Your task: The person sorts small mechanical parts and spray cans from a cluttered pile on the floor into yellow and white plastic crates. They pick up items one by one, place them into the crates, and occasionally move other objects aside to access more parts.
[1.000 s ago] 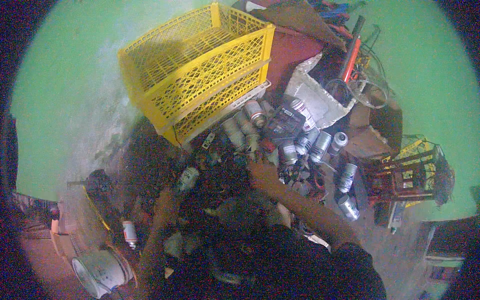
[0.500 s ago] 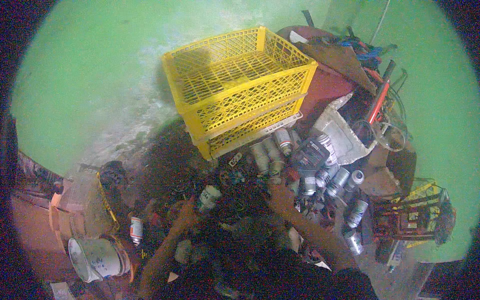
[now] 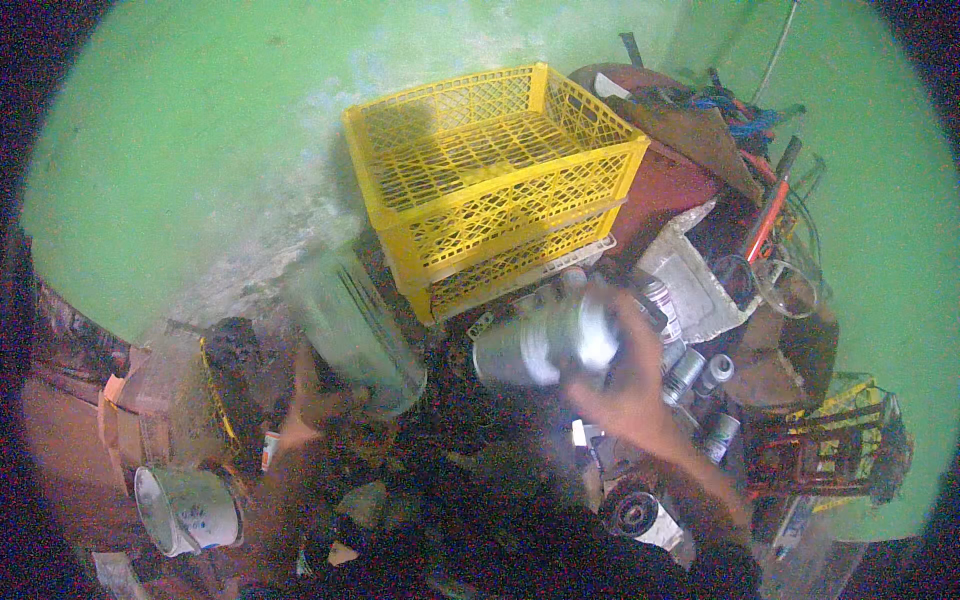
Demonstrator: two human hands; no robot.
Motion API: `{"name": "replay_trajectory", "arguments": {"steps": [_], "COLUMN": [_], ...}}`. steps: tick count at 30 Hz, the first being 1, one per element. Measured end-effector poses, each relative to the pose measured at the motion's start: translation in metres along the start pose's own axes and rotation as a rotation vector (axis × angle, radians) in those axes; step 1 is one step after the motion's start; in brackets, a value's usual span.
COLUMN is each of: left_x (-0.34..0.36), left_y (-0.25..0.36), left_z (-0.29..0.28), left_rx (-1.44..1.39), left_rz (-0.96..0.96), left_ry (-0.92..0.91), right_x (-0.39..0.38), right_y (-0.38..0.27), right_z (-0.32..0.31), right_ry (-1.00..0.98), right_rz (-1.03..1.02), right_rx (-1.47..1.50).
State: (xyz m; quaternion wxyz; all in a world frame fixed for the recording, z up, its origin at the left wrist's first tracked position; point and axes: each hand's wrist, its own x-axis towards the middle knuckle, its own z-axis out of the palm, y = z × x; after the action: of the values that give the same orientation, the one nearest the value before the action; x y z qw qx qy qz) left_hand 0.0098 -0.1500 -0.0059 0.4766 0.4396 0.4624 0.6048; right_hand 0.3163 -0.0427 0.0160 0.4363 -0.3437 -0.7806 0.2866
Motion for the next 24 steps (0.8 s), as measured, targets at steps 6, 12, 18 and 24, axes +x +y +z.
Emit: {"name": "replay_trajectory", "arguments": {"steps": [6, 12, 18, 24], "left_x": [0.152, 0.223, 0.22, 0.213], "left_y": [0.068, 0.037, 0.029, 0.036], "left_z": [0.021, 0.0, -0.005, -0.008], "left_rx": [0.509, 0.724, 0.979, 1.138], "left_rz": [0.639, 0.555, 0.447, 0.281], "left_ry": [0.114, 0.169, 0.11, 0.013], "right_x": [0.184, 0.264, 0.264, 0.258], "right_y": [-0.044, 0.007, 0.041, 0.047], "right_z": [0.01, 0.056, 0.082, 0.083], "right_ry": [0.21, 0.0, -0.368, -0.545], "right_rz": [-0.305, -0.248, -0.067, -0.031], "right_rx": [-0.212, -0.458, -0.431, -0.259]}}
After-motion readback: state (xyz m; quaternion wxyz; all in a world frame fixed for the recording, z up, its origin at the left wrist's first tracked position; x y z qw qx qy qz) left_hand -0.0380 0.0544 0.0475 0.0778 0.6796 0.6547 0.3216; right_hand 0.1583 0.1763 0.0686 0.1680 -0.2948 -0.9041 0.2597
